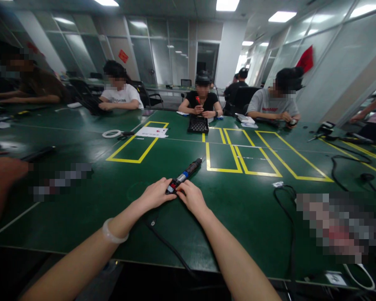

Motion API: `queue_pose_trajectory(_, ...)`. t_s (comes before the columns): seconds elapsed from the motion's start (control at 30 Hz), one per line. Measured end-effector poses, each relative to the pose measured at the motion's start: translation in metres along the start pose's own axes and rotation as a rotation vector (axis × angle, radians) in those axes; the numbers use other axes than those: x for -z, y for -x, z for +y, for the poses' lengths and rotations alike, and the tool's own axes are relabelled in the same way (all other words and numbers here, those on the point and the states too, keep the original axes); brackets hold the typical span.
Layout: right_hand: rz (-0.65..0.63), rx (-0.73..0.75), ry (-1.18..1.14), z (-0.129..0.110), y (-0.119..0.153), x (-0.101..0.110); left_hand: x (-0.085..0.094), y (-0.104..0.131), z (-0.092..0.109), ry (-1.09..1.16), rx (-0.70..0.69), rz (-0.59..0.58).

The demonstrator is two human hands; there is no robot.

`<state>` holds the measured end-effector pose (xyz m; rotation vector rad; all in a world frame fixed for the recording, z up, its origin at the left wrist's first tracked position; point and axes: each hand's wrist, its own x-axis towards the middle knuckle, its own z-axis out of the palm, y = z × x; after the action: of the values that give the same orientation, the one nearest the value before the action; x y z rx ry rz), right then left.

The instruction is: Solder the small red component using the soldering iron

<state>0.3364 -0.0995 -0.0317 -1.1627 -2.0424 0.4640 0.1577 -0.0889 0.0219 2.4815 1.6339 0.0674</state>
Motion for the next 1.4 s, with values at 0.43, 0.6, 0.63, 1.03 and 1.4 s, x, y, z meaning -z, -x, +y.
queue_pose_trajectory(0.43, 0.072, -0.073, -0.098, 0.000, -0.004, 0.010, -0.022, -0.010, 0.026, -0.158, 0.032, 0.208)
queue_pose_trajectory(0.6, 0.159, -0.153, -0.152, 0.011, -0.004, 0.014, -0.024, -0.013, 0.026, -0.162, 0.048, 0.235)
queue_pose_trajectory(0.63, 0.162, -0.164, -0.156, 0.013, -0.003, 0.014, -0.023, -0.014, 0.025, -0.165, 0.052, 0.233)
queue_pose_trajectory(1.03, 0.098, -0.167, -0.166, 0.016, 0.000, 0.015, -0.012, -0.009, -0.024, -0.207, 0.128, 0.185)
queue_pose_trajectory(1.4, 0.048, -0.159, -0.116, 0.013, 0.001, 0.015, 0.012, 0.032, -0.147, -0.270, 0.373, 0.105)
